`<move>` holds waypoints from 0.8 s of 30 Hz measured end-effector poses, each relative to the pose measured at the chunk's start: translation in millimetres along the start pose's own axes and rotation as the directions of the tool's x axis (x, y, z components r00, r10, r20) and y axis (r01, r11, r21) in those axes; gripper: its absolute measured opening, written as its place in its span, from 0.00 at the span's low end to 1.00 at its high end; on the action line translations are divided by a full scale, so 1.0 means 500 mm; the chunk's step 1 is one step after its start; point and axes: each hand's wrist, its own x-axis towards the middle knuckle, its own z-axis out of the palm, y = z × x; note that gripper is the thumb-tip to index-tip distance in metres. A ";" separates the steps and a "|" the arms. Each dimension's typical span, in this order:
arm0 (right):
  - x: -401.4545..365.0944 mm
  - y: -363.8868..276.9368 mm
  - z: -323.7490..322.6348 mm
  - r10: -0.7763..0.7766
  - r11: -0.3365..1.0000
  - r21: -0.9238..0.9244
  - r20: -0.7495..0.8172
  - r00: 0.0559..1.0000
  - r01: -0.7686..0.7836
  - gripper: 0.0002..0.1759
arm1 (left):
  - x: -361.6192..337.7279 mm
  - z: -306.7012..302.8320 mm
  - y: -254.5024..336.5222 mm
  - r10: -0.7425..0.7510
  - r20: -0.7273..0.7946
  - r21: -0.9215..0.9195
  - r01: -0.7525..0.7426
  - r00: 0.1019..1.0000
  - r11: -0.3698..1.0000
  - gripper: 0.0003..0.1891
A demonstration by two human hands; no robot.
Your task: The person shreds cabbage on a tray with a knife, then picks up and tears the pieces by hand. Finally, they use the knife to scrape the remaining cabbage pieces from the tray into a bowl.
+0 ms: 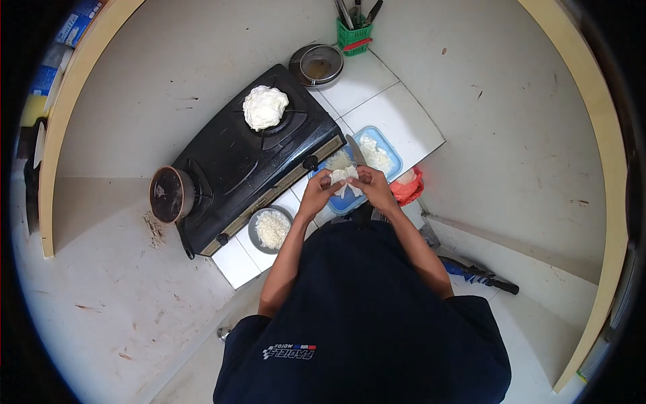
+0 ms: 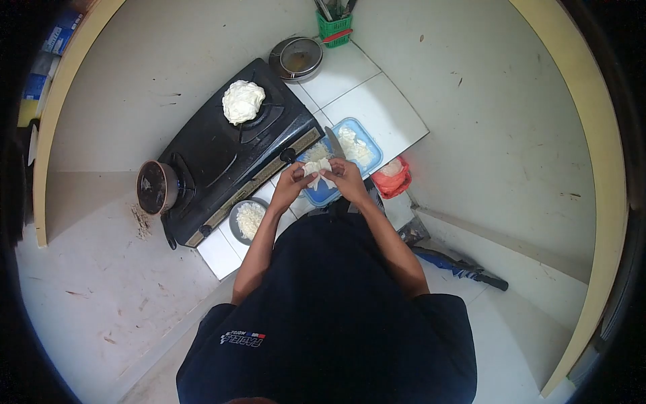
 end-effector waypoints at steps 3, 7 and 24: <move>0.003 0.007 -0.005 -0.017 1.000 -0.004 0.025 1.000 0.017 0.11 | 0.011 -0.017 -0.020 0.085 0.037 0.003 -0.085 0.996 0.996 0.10; 0.012 0.028 -0.013 -0.037 0.999 -0.031 -0.030 0.999 0.036 0.11 | 0.013 -0.030 -0.020 0.038 0.012 -0.037 -0.038 0.999 0.999 0.09; 0.021 0.060 -0.027 -0.083 0.990 0.092 -0.213 0.973 0.104 0.13 | 0.037 -0.076 -0.057 0.017 0.105 0.284 -0.047 0.994 0.958 0.12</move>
